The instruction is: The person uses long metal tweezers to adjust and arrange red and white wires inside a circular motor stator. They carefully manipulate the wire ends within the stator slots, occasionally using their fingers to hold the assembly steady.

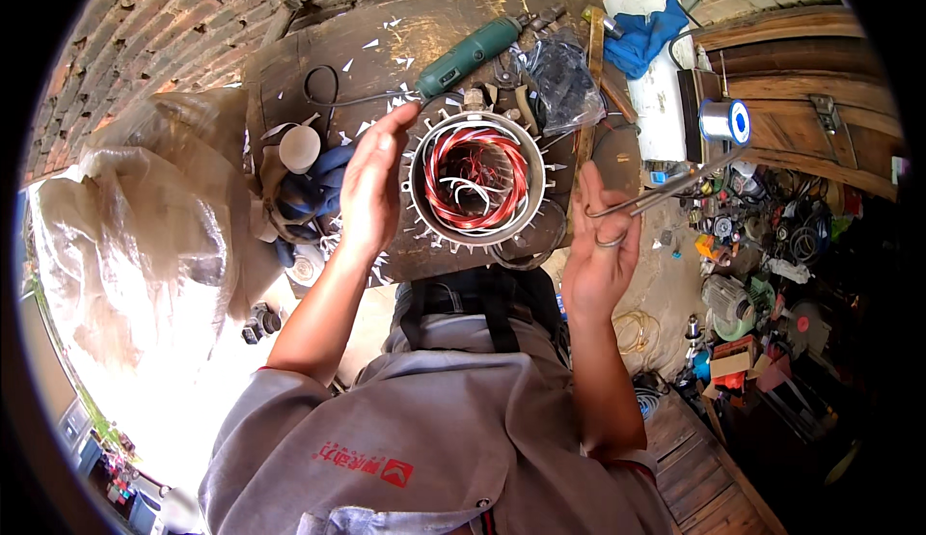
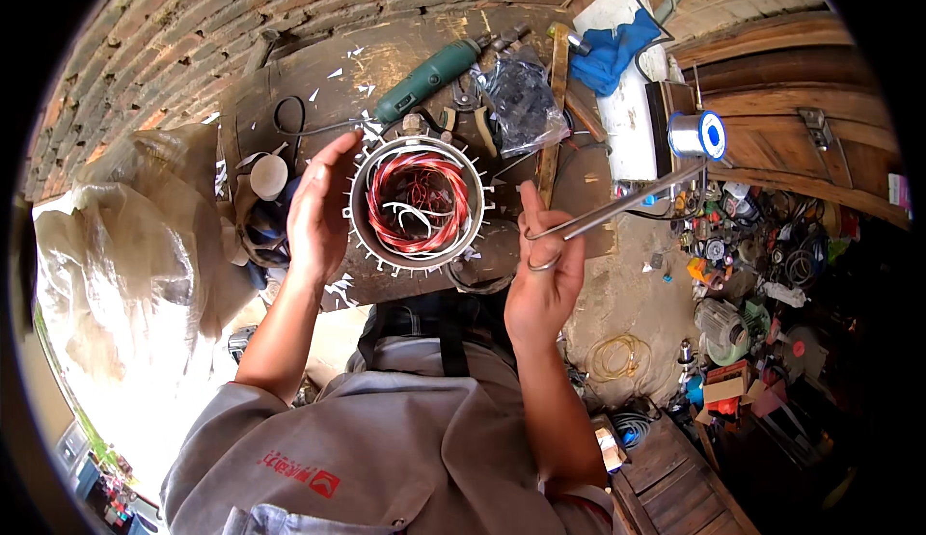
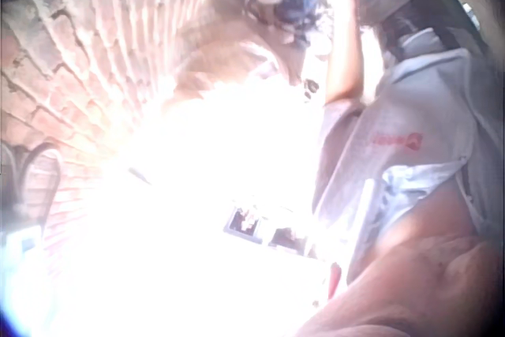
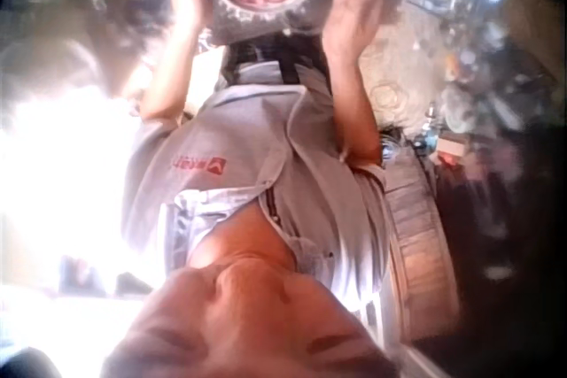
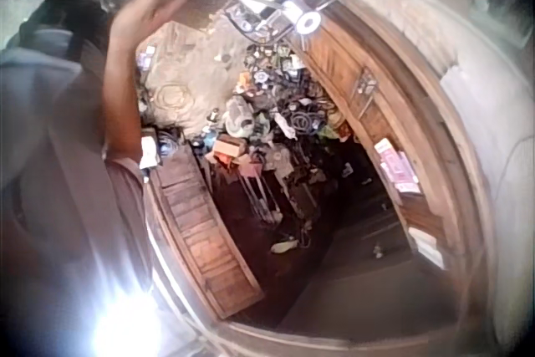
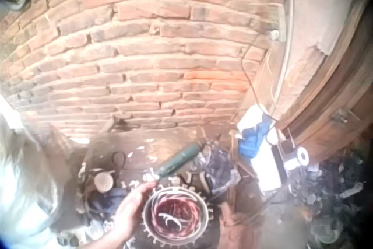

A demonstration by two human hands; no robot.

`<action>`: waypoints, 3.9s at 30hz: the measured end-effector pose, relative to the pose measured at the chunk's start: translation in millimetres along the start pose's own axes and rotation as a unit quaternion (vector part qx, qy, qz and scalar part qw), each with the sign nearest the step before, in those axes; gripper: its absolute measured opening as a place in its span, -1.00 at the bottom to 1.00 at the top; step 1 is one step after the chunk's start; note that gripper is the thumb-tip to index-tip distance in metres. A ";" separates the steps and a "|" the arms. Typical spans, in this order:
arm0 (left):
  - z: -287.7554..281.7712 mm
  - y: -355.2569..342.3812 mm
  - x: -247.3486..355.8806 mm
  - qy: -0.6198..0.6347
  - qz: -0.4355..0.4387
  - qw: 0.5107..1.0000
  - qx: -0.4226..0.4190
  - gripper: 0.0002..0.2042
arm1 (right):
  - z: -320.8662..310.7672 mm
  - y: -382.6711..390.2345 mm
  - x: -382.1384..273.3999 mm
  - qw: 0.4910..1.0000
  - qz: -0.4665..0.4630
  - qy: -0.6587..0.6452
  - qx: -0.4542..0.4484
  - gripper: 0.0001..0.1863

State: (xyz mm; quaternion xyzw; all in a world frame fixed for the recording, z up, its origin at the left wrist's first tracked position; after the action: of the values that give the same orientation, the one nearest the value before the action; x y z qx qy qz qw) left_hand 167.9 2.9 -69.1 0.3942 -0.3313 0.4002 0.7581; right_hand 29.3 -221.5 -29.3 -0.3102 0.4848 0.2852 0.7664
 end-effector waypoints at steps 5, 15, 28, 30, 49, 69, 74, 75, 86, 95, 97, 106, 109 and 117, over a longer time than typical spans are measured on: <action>22.0 1.8 -11.8 -0.040 -0.025 0.999 0.008 -0.41 | 37.9 -4.3 34.4 0.993 0.052 -0.095 0.045 -0.72; 34.0 26.4 -19.8 0.064 -0.010 0.996 0.060 -0.35 | 49.4 -29.6 33.2 0.986 0.142 -0.078 0.026 -0.66; 23.0 65.7 -33.3 0.033 0.053 0.995 0.074 -0.33 | 35.1 -77.5 -4.7 0.987 0.045 0.065 -0.141 -0.77; 8.1 75.2 -22.4 -0.058 0.050 0.993 0.085 -0.35 | 22.8 -70.8 -39.4 0.959 0.089 0.152 -0.220 -0.83; 99.1 120.0 -4.0 -0.432 0.140 0.891 -0.010 -0.59 | 4.8 53.8 -62.8 0.709 0.616 -0.111 -0.324 -0.60; 94.2 120.9 -7.2 -0.410 0.140 0.901 0.006 -0.65 | 17.5 48.1 -68.5 0.706 0.617 -0.005 -0.349 -0.50; 99.8 115.4 -7.5 -0.436 0.134 0.889 -0.025 -0.65 | 5.5 39.6 -71.7 0.712 0.617 0.011 -0.335 -0.49; 99.2 114.3 -7.8 -0.434 0.143 0.889 -0.017 -0.65 | 4.7 38.0 -70.5 0.715 0.610 0.012 -0.343 -0.48; 93.7 111.8 -10.8 -0.442 0.153 0.884 -0.004 -0.67 | 2.0 48.8 -63.8 0.722 0.620 -0.073 -0.298 -0.71; 85.6 116.4 -2.4 -0.477 0.138 0.868 0.014 -0.59 | 11.7 58.1 -62.5 0.738 0.605 -0.052 -0.296 -0.58; 84.2 116.6 4.9 -0.563 0.063 0.823 0.045 -0.53 | 15.3 59.1 -66.2 0.738 0.606 -0.035 -0.294 -0.60; 88.8 104.2 13.0 -0.743 0.002 0.669 0.031 -0.43 | 34.7 71.5 -66.4 0.740 0.611 -0.016 -0.281 -0.67; 89.3 101.7 15.2 -0.737 -0.013 0.675 0.030 -0.43 | 39.1 72.2 -68.4 0.740 0.613 -0.020 -0.276 -0.69; 86.7 104.2 15.0 -0.733 -0.033 0.678 0.038 -0.39 | 45.5 71.4 -67.1 0.760 0.583 -0.017 -0.287 -0.71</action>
State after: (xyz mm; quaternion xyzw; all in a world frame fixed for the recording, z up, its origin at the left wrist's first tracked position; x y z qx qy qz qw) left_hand 68.1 -28.3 18.6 0.6000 -0.7526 -0.0298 0.2697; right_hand -22.2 -150.3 33.7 -0.1683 0.4545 0.8078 0.3354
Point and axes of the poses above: each hand's wrist, its own y-axis away from the middle knuckle, its own z-axis out of the palm, x = y × z, the point moved 7 cm from there along -y, towards the middle knuckle, and after that the axes turned 12 degrees about -z, right-handed, at the moved point
